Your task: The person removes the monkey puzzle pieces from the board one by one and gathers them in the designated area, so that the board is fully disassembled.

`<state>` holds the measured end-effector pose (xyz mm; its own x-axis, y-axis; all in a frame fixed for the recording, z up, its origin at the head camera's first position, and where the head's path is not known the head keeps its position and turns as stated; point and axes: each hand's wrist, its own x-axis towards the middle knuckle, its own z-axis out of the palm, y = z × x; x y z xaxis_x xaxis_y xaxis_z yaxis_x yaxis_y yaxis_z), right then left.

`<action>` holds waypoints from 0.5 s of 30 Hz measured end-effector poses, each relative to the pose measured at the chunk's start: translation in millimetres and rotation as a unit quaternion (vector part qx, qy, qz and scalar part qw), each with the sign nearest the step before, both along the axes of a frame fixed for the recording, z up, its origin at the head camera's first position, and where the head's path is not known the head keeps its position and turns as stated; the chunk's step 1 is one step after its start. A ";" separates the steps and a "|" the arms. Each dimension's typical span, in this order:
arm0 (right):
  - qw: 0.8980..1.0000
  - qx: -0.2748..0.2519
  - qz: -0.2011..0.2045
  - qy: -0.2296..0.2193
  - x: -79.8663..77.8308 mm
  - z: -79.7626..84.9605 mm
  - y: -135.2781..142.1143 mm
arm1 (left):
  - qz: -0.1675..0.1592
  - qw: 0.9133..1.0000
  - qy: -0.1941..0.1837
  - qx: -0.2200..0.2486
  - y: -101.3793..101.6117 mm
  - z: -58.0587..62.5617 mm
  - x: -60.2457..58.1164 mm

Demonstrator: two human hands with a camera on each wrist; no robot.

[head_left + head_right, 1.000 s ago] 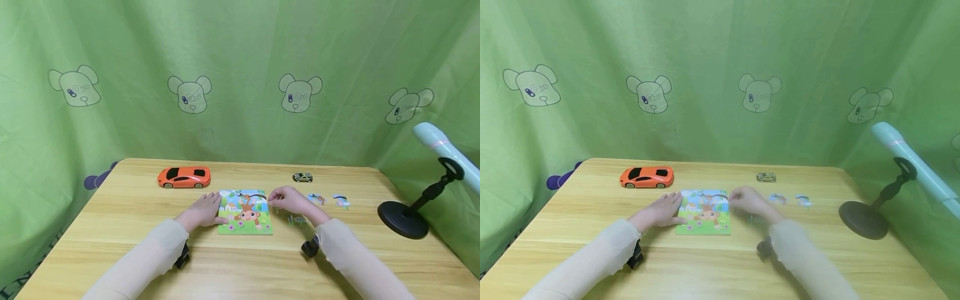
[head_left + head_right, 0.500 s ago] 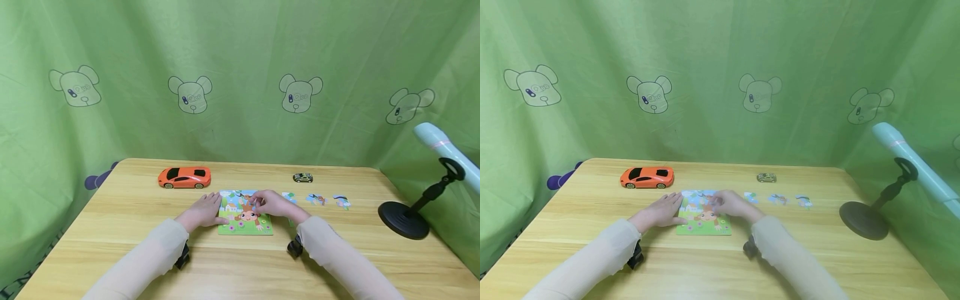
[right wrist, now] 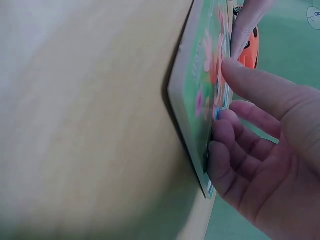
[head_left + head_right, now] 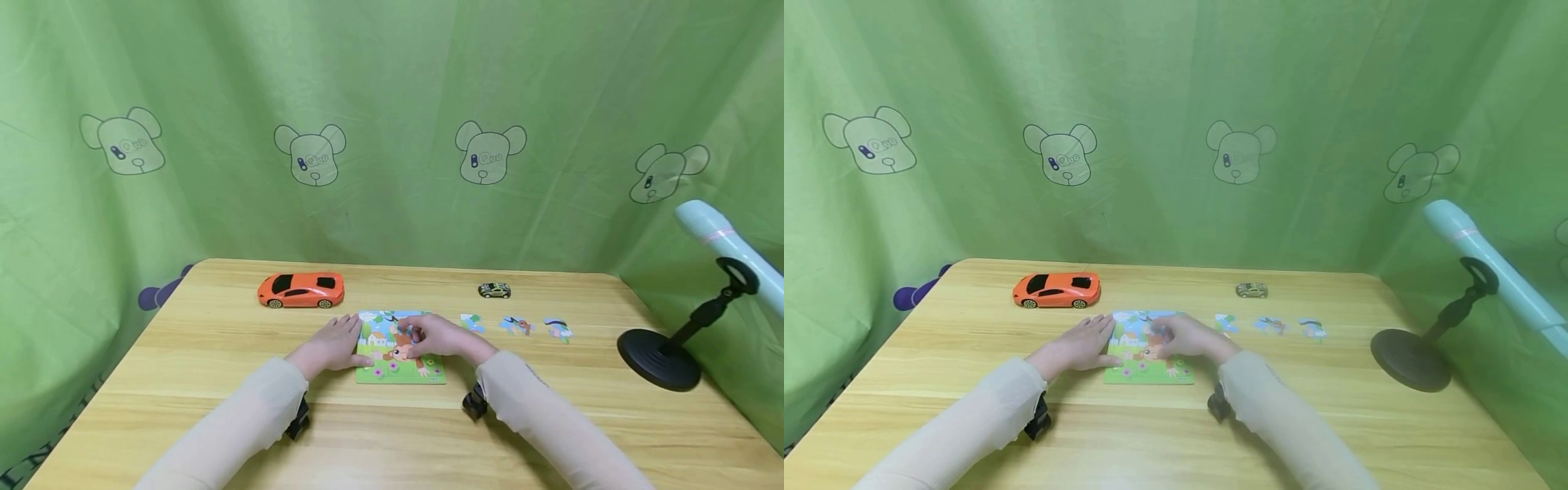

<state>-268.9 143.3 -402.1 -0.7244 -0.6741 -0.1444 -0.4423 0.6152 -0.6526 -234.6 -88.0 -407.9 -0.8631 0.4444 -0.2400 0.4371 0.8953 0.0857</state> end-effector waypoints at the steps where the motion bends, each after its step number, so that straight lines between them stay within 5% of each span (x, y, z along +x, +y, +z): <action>1: 1.000 0.003 0.001 0.000 -0.3 -0.1 -0.1 | 0.000 1.000 0.000 0.001 0.0 0.0 0.1; 15: 0.999 0.051 -0.002 -0.012 -4.1 1.6 -1.4 | -0.006 1.000 0.007 -0.003 0.0 0.1 0.4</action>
